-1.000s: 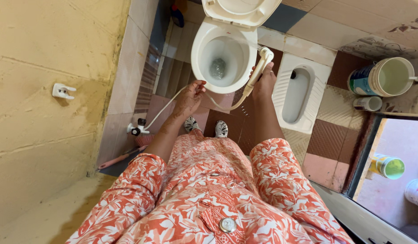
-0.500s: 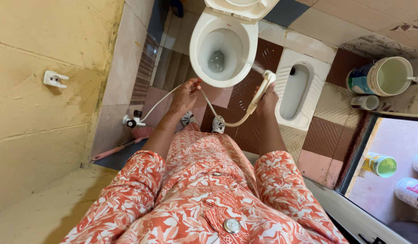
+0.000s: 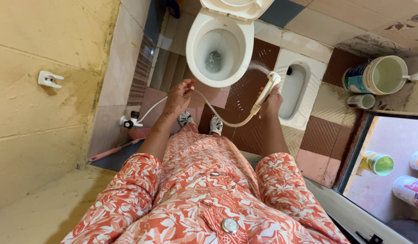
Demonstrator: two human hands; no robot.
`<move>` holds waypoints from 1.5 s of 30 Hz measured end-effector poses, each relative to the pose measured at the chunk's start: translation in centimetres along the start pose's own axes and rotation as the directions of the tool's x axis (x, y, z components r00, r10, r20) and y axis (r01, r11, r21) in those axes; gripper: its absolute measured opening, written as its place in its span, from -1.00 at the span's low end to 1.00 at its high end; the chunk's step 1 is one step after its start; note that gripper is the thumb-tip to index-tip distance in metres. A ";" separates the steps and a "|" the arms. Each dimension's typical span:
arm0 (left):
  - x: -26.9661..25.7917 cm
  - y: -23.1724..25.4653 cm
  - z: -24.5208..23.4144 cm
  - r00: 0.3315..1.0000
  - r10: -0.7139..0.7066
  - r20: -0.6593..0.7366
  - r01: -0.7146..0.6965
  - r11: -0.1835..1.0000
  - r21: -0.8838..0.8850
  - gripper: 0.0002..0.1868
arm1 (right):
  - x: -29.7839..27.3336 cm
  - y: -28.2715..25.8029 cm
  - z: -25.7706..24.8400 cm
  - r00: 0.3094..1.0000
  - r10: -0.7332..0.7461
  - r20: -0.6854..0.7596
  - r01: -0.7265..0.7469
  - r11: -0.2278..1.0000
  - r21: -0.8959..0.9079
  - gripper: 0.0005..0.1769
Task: The person cleans a squat toilet by hand, using water from a bucket and a small container. They then pour water into a sitting toilet and use a handheld bidet sprayer to rinse the bowl.
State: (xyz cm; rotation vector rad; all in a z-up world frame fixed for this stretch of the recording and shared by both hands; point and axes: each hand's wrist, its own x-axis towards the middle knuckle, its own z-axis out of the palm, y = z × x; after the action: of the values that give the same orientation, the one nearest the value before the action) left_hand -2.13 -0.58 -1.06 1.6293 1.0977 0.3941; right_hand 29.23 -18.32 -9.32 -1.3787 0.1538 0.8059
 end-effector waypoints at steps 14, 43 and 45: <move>0.7 -0.3 1.9 0.983 0.170 0.076 -0.166 0.984 -0.060 -0.55 | -1.3 2.7 -0.4 0.979 0.148 0.140 -0.135 0.986 -0.098 -0.26; 2.6 -1.0 -3.5 0.975 0.107 -0.193 -0.107 0.994 0.012 -0.71 | -1.4 -6.1 10.0 0.950 -0.055 0.308 0.159 0.932 -0.327 -0.32; 2.9 -0.7 -3.5 0.980 0.068 -0.184 -0.070 0.998 -0.003 -0.71 | -2.2 -5.2 10.6 0.940 -0.032 0.339 0.176 0.898 -0.404 -0.32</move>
State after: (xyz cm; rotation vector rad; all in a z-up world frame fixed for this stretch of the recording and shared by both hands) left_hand -3.48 3.84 -1.19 1.6503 1.1767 0.6049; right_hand 26.97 -9.50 -1.51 -1.6248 -0.3778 1.0023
